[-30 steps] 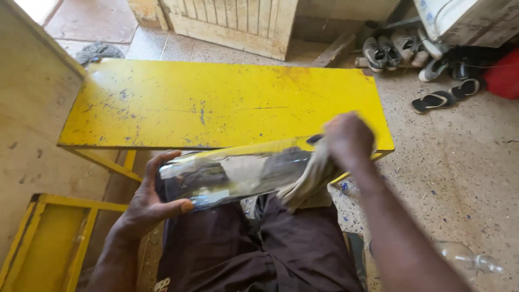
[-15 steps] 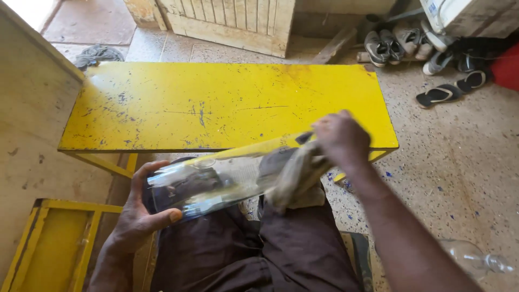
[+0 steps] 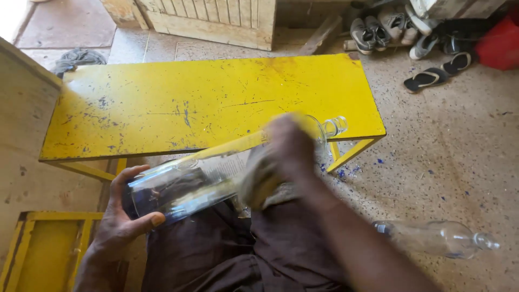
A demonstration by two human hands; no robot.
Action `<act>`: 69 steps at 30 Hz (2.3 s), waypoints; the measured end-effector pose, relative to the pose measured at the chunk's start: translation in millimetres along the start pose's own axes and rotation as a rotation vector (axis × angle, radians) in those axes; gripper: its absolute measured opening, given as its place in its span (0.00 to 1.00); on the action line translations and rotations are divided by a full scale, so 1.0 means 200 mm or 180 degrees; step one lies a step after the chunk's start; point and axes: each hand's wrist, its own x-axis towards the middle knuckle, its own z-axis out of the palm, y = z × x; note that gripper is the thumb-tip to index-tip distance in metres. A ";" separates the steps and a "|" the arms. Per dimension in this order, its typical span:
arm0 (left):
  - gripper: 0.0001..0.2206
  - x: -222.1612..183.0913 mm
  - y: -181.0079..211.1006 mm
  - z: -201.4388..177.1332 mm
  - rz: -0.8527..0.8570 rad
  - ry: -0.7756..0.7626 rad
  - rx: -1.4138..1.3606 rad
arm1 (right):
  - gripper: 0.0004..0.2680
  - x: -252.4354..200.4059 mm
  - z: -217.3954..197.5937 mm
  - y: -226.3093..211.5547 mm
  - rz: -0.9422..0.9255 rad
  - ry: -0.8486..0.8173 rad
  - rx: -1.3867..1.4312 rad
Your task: Polishing a large glass bottle with a cloth on a yellow table.
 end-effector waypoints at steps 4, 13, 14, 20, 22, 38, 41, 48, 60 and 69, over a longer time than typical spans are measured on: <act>0.47 0.02 -0.07 -0.02 -0.0022 -0.0094 -0.0152 | 0.08 0.14 -0.66 0.31 0.1011 0.0214 -0.1235; 0.44 0.03 0.04 0.01 0.0106 -0.0383 0.0228 | 0.10 -0.15 -0.58 0.36 -0.0021 0.0849 0.1865; 0.45 0.02 0.04 0.01 0.0050 -0.0349 0.0368 | 0.10 -0.14 -0.56 0.33 -0.0106 0.0812 0.1898; 0.55 -0.04 0.03 0.00 0.0213 -0.0353 0.1243 | 0.11 0.01 -0.49 0.27 -0.0008 0.0338 0.0862; 0.58 -0.07 0.03 0.00 0.0394 -0.0274 0.1616 | 0.11 0.01 -0.50 0.23 0.0014 0.0273 0.0386; 0.58 -0.05 0.05 -0.08 0.1180 0.0065 0.2922 | 0.25 0.02 -0.47 0.21 0.0108 -0.0500 -0.0030; 0.56 -0.09 0.10 -0.06 0.0823 0.0057 0.3031 | 0.26 0.02 -0.45 0.22 0.0008 -0.0429 -0.0224; 0.45 -0.11 0.01 0.06 0.1149 0.0868 0.3619 | 0.27 -0.05 -0.47 0.17 0.0168 -0.0438 -0.0339; 0.43 -0.06 0.07 0.78 0.1598 0.0566 0.4295 | 0.26 0.00 -0.44 0.26 -0.0205 -0.0390 -0.0339; 0.30 0.19 0.08 1.32 0.2445 0.0288 0.4213 | 0.25 0.00 -0.46 0.30 -0.0264 -0.0362 -0.0138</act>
